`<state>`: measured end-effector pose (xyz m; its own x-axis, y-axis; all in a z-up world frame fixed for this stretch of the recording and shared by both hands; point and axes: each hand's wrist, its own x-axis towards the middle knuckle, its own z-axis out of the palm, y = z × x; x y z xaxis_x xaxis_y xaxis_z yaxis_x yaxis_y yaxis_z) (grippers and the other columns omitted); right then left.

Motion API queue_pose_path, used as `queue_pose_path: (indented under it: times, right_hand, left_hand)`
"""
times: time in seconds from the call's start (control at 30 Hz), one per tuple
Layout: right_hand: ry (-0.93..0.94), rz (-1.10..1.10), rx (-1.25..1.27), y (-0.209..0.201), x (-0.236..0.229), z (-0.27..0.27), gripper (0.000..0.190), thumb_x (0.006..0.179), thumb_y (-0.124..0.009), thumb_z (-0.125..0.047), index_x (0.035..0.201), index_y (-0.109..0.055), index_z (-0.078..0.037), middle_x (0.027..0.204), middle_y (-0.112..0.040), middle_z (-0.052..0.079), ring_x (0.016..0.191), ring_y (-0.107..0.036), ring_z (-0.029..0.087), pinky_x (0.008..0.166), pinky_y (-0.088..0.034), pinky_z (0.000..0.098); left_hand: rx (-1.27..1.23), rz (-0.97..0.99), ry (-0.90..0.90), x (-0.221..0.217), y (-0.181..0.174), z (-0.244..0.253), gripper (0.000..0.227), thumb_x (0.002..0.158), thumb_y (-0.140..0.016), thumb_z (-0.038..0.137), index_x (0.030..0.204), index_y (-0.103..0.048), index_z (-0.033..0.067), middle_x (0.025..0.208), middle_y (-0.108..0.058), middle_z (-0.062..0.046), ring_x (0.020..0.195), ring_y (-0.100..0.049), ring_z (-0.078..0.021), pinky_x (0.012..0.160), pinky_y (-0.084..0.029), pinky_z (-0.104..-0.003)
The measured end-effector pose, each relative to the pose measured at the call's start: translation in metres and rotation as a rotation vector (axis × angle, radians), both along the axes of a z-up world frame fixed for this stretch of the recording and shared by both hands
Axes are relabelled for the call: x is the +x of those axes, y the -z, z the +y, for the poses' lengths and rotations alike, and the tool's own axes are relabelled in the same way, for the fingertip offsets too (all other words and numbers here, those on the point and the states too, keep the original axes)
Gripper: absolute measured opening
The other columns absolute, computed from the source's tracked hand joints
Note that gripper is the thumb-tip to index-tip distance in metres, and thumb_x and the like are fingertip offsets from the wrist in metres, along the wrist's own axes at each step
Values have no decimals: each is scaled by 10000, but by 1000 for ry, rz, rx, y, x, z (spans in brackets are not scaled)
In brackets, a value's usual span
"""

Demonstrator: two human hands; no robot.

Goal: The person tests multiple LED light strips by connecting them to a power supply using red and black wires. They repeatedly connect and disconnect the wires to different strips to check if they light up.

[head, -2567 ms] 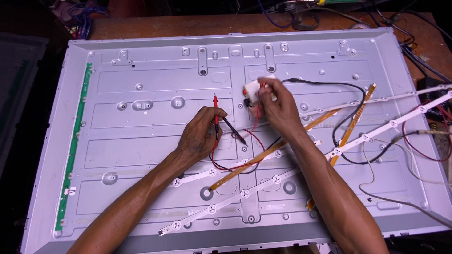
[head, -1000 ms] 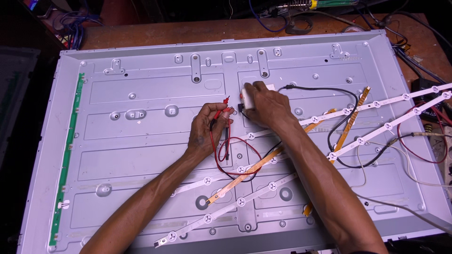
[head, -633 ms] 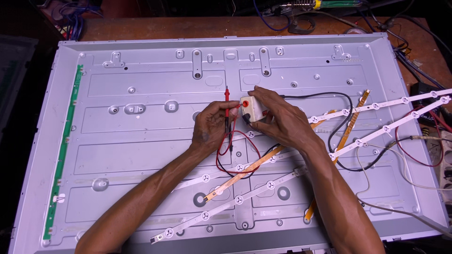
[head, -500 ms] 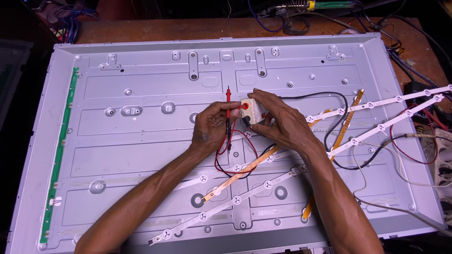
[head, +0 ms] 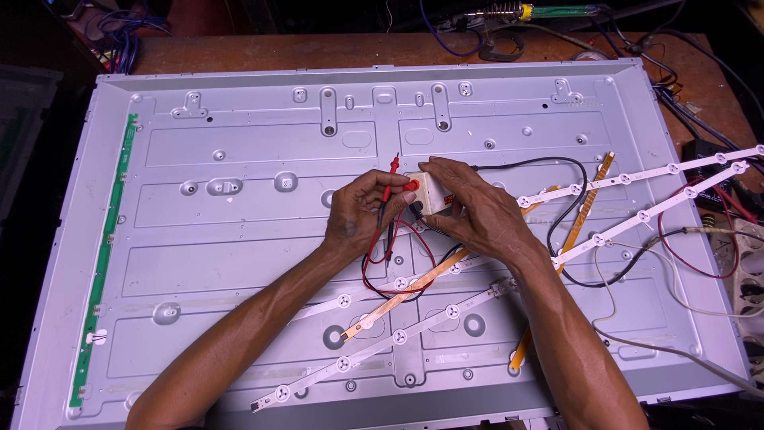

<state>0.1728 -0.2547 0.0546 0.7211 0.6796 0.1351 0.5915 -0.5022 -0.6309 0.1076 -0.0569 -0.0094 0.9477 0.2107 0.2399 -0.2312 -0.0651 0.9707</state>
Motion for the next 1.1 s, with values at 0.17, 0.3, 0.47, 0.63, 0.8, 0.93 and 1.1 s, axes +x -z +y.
queue_pose_path:
  times: [0.17, 0.3, 0.47, 0.63, 0.8, 0.93, 1.1]
  right_hand:
    - [-1, -10, -3, -4, -4, 0, 672, 803, -835, -217, 1427, -600, -147, 1422, -612, 115, 743, -721, 312, 610, -559, 452]
    - [-9, -16, -6, -3, -4, -1, 673, 798, -843, -217, 1424, -610, -143, 1409, -623, 122, 742, -722, 318, 611, -559, 454]
    - [-36, -42, -20, -8, -4, -2, 663, 793, -837, -217, 1418, -621, -164, 1389, -640, 104, 768, -719, 346, 663, -560, 492]
    - [-61, -75, -84, -7, -7, -3, 661, 786, -832, -229, 1414, -629, -194, 1380, -647, 81, 880, -728, 410, 728, -573, 523]
    - [-14, -48, -79, -5, -7, 0, 671, 781, -845, -237, 1414, -630, -177, 1382, -645, 79, 785, -722, 339, 706, -570, 501]
    - [3, -36, -93, -7, -6, 5, 660, 793, -834, -231, 1417, -629, -163, 1386, -641, 97, 831, -731, 349, 736, -578, 519]
    - [6, -18, -136, -3, 1, 12, 679, 808, -826, -254, 1447, -606, -181, 1417, -608, 100, 1062, -700, 433, 853, -570, 583]
  left_hand:
    - [10, 14, 10, 3, 10, 2, 265, 906, -820, 193, 1100, -731, 36, 890, -726, -99, 814, -728, -80, 687, -608, -182]
    - [11, 28, 14, 1, 6, -1, 237, 902, -821, 186, 1077, -748, 43, 877, -744, -107, 812, -732, -73, 670, -607, -173]
    - [2, 61, 56, 5, 16, 1, 236, 916, -798, 168, 1095, -737, 27, 863, -761, -120, 802, -747, -87, 695, -620, -175]
    - [-27, 78, 68, 5, 26, 2, 236, 919, -793, 163, 1097, -735, 19, 860, -766, -115, 791, -744, -81, 693, -621, -168]
    - [44, 87, 30, 7, 25, 4, 258, 905, -816, 190, 1124, -755, 69, 866, -761, -93, 778, -732, -64, 660, -601, -151]
    - [38, 76, 23, 6, 27, 7, 301, 888, -834, 199, 1137, -751, 51, 875, -755, -108, 781, -729, -66, 673, -609, -161]
    - [97, 68, -42, -2, 33, 21, 363, 900, -830, 213, 1217, -731, 64, 953, -751, -144, 825, -749, -124, 690, -625, -217]
